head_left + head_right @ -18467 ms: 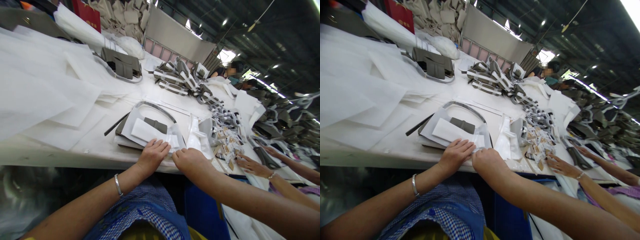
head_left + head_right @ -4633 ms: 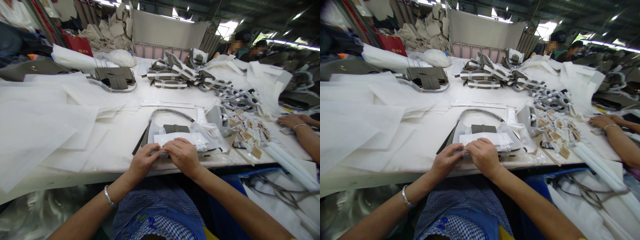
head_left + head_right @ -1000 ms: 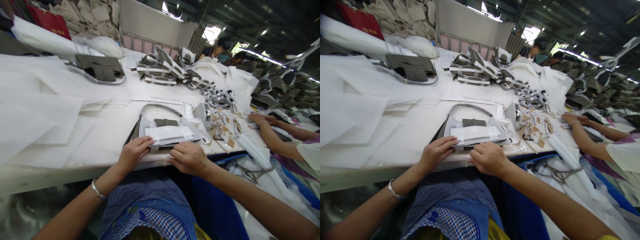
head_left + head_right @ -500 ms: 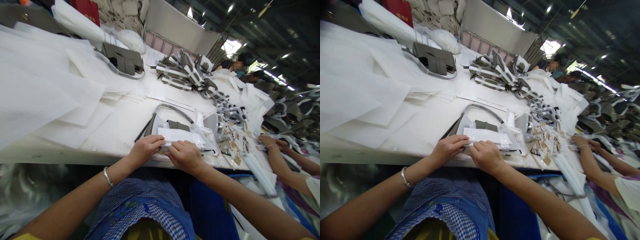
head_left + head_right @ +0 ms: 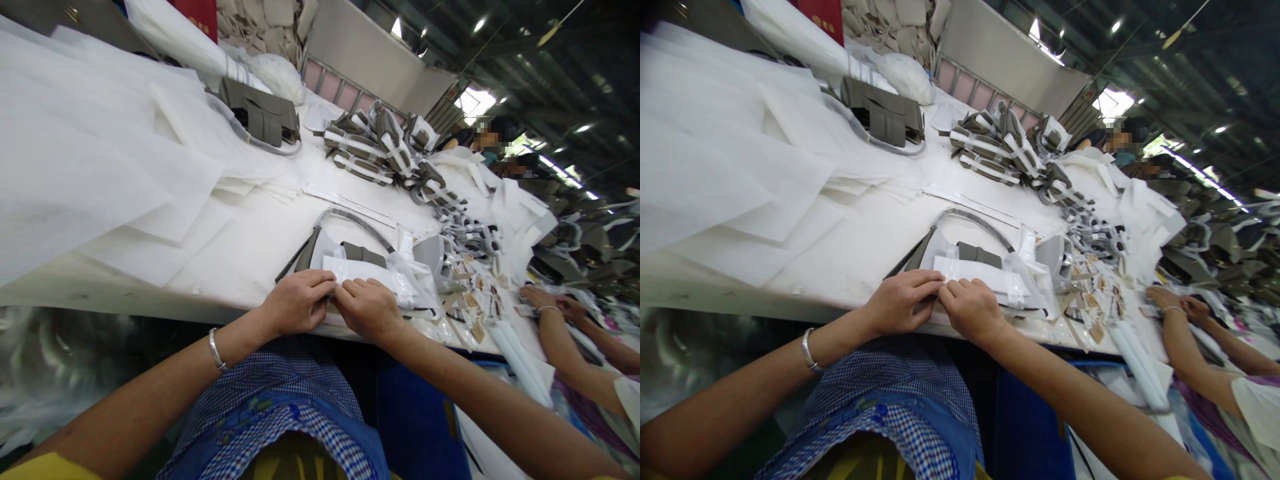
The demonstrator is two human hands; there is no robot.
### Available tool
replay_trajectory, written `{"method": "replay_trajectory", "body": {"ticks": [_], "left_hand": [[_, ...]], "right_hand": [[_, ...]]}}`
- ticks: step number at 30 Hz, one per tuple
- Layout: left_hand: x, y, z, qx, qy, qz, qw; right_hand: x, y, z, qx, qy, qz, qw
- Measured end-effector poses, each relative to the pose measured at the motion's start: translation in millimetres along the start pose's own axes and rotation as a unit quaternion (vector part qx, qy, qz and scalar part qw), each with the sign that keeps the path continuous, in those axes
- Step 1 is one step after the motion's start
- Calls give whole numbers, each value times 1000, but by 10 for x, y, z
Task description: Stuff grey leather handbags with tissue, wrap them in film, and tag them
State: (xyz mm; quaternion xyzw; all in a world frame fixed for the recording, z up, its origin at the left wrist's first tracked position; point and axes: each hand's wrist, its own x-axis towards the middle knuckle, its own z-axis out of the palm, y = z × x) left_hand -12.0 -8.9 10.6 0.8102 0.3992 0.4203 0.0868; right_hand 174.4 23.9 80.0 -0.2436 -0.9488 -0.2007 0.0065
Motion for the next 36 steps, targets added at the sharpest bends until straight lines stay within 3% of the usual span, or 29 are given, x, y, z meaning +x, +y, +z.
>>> {"method": "replay_trajectory", "body": {"ticks": [8, 17, 27, 33, 36], "left_hand": [[-14, 0, 175, 69, 57, -5, 996], [-32, -10, 182, 86, 46, -5, 995], [-41, 1, 167, 67, 24, -16, 997], [-23, 12, 147, 55, 24, -24, 998], [-13, 16, 145, 54, 24, -30, 998]], "right_hand": [[-3, -5, -105, 3, -12, 10, 1000], [-21, -108, -536, -29, -163, -18, 986], [631, 80, -760, -15, -330, -21, 944], [1024, 311, -647, 2, -442, -35, 897], [1127, 381, -593, 16, -452, -36, 891]]}}
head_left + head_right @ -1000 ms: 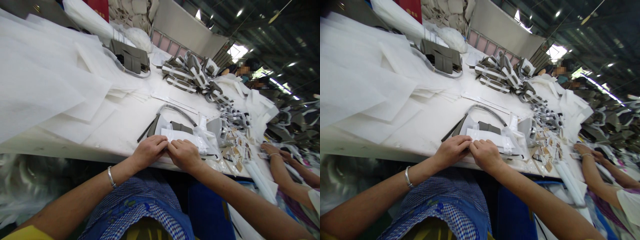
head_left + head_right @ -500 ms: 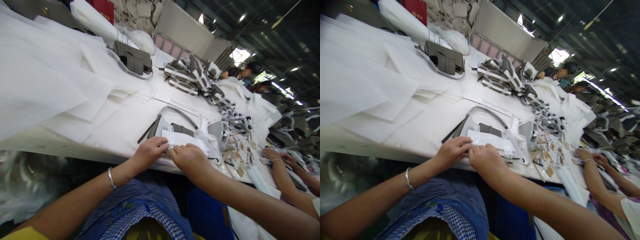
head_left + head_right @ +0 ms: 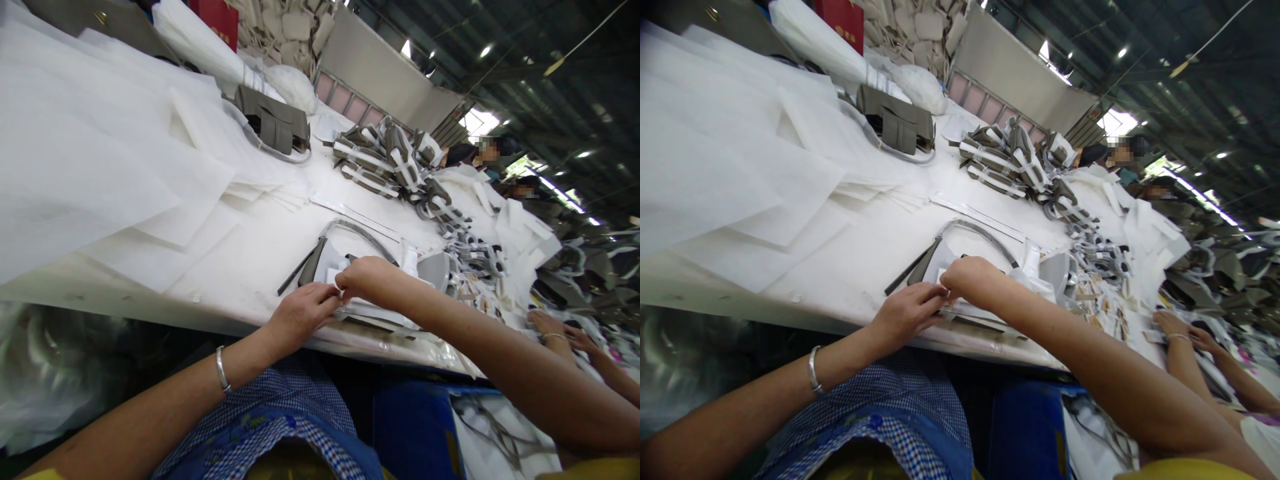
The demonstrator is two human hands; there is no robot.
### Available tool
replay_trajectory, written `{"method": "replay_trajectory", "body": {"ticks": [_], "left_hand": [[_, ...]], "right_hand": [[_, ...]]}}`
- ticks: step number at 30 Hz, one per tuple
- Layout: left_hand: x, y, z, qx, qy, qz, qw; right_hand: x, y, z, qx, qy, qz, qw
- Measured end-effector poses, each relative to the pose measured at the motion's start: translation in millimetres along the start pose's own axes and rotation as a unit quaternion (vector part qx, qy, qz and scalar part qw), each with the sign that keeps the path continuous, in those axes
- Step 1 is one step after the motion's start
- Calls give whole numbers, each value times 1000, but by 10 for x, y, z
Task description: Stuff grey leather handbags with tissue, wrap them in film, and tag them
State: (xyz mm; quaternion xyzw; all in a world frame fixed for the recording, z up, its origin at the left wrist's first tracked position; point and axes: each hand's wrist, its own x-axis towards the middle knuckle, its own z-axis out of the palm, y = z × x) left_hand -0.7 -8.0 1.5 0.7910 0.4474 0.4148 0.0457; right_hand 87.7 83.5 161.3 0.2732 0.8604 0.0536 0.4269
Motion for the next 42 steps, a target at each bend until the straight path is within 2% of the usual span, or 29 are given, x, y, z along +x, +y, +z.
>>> {"method": "replay_trajectory", "body": {"ticks": [8, 12, 15, 19, 22, 25, 28, 30, 33, 36, 42], "left_hand": [[8, 7, 17, -7, 5, -8, 1000], [14, 25, 14, -10, -6, -17, 1000], [14, 31, 15, 0, -9, -16, 1000], [3, 14, 38, 5, 2, -12, 1000], [-7, 7, 59, 11, 10, -6, 1000], [-16, 16, 69, 27, 17, -13, 999], [-18, 27, 71, 46, 28, -22, 998], [-17, 30, 71, 51, 25, -10, 998], [-24, 32, 75, 59, 22, 13, 998], [-41, 40, 86, 66, 18, 12, 998], [7, 64, 68, 65, -20, -34, 997]], "right_hand": [[111, 103, -20, 8, -2, -31, 999], [294, 339, 172, 24, 69, -36, 997], [501, 586, 343, 62, 129, -66, 987], [738, 849, 529, 162, 146, -98, 971], [811, 1003, 651, 241, 176, -77, 951], [748, 1106, 763, 301, 259, -23, 918], [565, 1051, 872, 331, 343, 32, 879], [434, 915, 953, 347, 372, 12, 861], [330, 674, 1075, 356, 327, -32, 875], [368, 539, 1146, 350, 270, -14, 897], [524, 575, 1162, 351, 268, 1, 897]]}}
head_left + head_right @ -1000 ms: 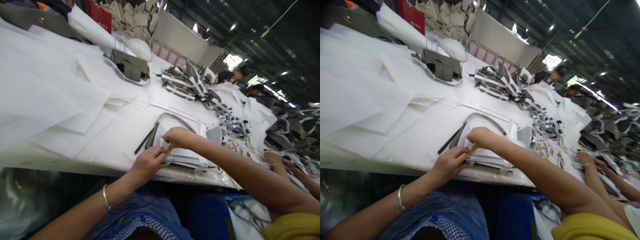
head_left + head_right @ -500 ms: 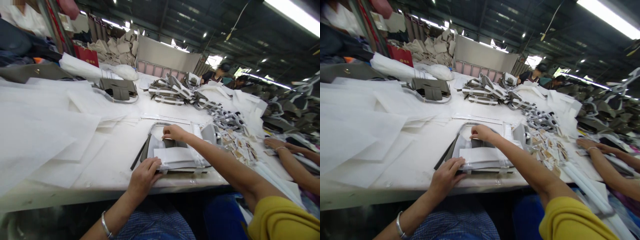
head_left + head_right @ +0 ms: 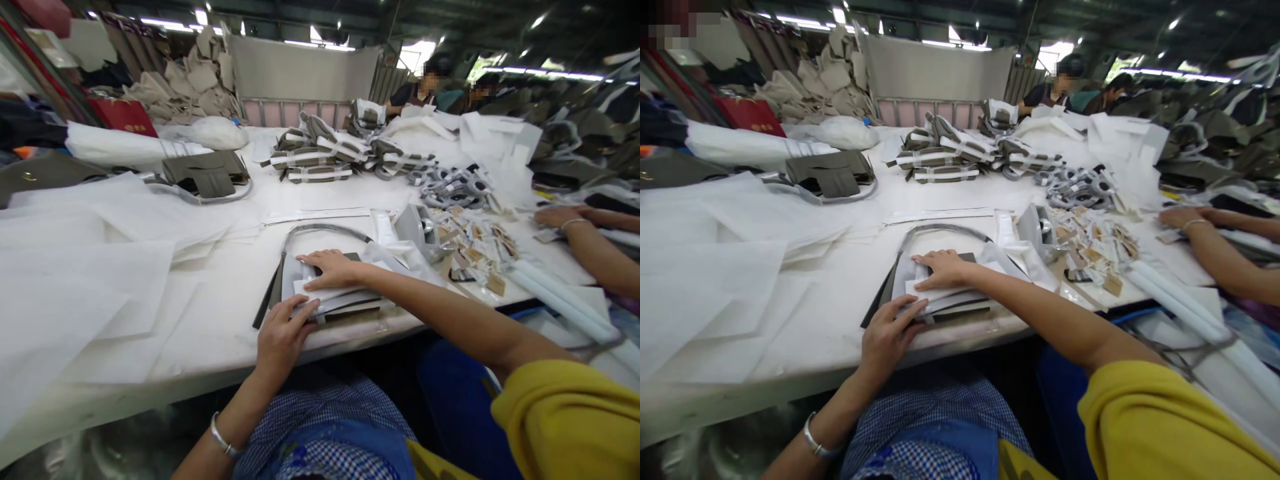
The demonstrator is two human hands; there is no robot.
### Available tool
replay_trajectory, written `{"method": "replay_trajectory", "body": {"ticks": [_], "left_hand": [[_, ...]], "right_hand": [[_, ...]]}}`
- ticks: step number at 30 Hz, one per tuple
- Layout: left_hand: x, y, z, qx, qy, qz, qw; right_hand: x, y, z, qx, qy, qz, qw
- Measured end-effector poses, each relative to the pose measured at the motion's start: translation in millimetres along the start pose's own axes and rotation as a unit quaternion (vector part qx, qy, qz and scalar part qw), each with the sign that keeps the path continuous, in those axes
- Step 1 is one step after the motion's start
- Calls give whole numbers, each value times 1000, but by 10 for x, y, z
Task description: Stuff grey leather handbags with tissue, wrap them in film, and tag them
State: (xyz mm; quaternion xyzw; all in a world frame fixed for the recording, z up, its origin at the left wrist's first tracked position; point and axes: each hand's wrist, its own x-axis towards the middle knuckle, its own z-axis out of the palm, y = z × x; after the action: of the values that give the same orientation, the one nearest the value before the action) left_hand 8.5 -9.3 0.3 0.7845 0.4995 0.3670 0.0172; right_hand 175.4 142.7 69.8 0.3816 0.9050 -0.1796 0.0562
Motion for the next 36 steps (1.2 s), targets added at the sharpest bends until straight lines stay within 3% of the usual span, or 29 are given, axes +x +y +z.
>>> {"method": "replay_trajectory", "body": {"ticks": [12, 17, 20, 24, 28, 30, 32, 34, 36], "left_hand": [[82, -52, -216, -57, -103, 4, 993], [145, 82, -116, -40, -28, -60, 997], [121, 134, -1, 20, 6, -40, 999], [53, 138, 17, 49, 0, -13, 999], [38, 107, -201, -4, -61, 18, 998], [80, 43, -340, -60, -102, 18, 993], [166, -79, -428, -99, -99, -10, 990], [292, -246, -421, -122, -57, -79, 988], [440, -408, -323, -159, -31, -188, 969]], "right_hand": [[-46, 35, 5, 13, 25, -2, 1000], [-50, 73, 26, 12, 40, -3, 999], [-55, 71, 46, 22, 53, -6, 998], [-116, 46, 38, 45, 105, -26, 993], [-480, 162, -34, 37, 230, -12, 972], [-816, 311, -77, 10, 310, 19, 951], [-1189, 486, -104, -18, 352, 70, 933], [-1511, 638, -102, -33, 335, 166, 927], [-1715, 734, -67, -5, 271, 264, 926]]}}
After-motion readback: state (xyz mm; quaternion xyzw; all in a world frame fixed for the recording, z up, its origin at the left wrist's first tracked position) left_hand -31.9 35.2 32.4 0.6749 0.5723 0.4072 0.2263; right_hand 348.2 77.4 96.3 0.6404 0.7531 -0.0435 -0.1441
